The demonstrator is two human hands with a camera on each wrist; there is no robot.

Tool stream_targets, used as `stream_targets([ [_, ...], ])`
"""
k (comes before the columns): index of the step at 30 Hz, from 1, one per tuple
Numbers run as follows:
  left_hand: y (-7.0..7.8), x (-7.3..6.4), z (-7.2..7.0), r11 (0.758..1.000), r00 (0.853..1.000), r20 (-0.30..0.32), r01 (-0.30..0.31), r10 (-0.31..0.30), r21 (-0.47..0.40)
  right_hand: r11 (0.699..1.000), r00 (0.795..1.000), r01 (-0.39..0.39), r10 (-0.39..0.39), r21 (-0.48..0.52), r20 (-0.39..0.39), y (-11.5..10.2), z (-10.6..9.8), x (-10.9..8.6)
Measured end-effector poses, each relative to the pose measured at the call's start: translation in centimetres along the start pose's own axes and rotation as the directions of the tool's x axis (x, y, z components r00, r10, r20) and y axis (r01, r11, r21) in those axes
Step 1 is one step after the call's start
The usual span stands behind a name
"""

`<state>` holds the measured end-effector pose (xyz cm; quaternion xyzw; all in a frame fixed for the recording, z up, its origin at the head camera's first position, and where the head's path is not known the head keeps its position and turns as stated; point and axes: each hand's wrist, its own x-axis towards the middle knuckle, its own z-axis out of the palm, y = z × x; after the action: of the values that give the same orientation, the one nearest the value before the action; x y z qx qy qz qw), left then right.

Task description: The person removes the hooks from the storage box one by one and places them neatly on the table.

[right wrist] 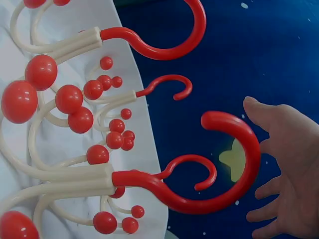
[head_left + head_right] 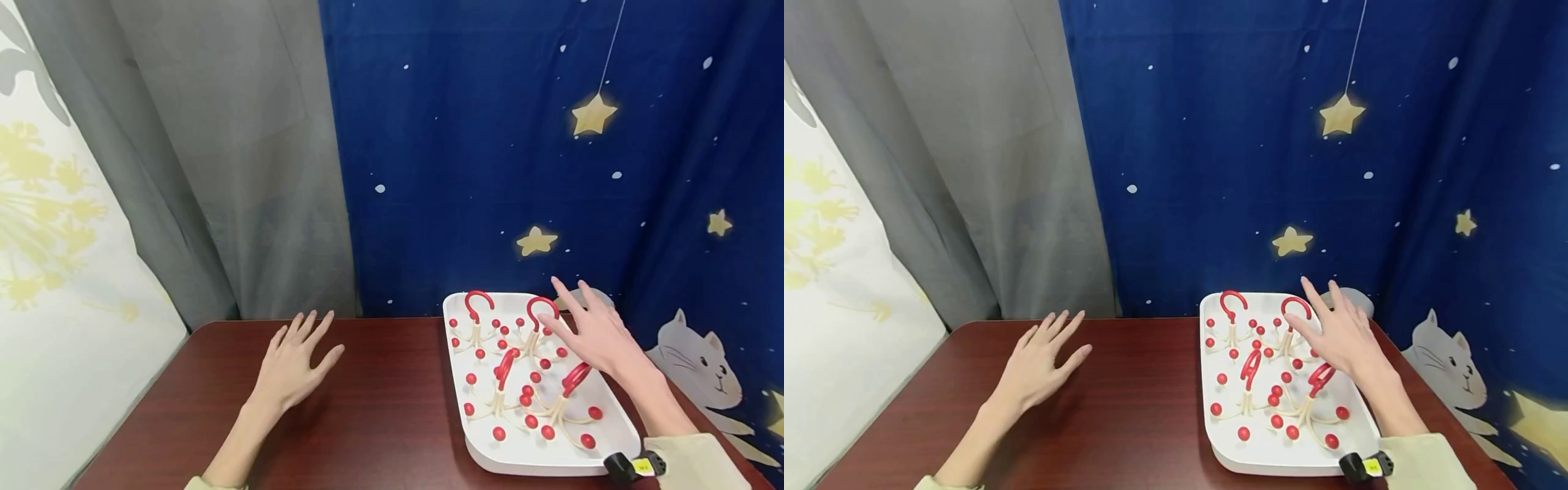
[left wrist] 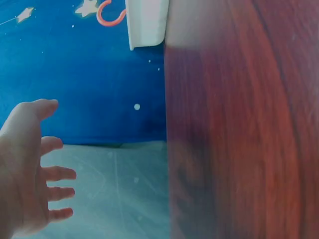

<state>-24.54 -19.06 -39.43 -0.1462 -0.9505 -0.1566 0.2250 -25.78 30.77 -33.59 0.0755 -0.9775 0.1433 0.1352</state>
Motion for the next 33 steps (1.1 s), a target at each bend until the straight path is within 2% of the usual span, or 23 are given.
stream_targets([
  [10, 1.7, 0.2, 1.2, 0.997, 0.999, -0.027, -0.039, 0.037, -0.073, 0.994, 0.998, -0.039, 0.045, 0.098, -0.051, 2.5, 0.4, -1.3],
  [15, 2.6, 0.2, 2.0, 0.993, 0.998, -0.041, -0.061, 0.057, -0.106, 0.991, 0.998, -0.063, 0.066, 0.114, -0.02, 3.7, 0.9, -2.0],
  [21, 3.8, 0.2, 2.5, 0.98, 0.997, -0.038, -0.07, 0.064, -0.185, 0.985, 0.995, -0.1, 0.097, 0.142, 0.027, 5.1, 1.6, -2.8],
  [33, 6.4, -0.2, 3.3, 0.949, 0.997, 0.048, -0.043, 0.061, -0.312, 0.988, 0.994, -0.099, 0.094, 0.118, 0.05, 7.1, 3.2, -3.2],
])
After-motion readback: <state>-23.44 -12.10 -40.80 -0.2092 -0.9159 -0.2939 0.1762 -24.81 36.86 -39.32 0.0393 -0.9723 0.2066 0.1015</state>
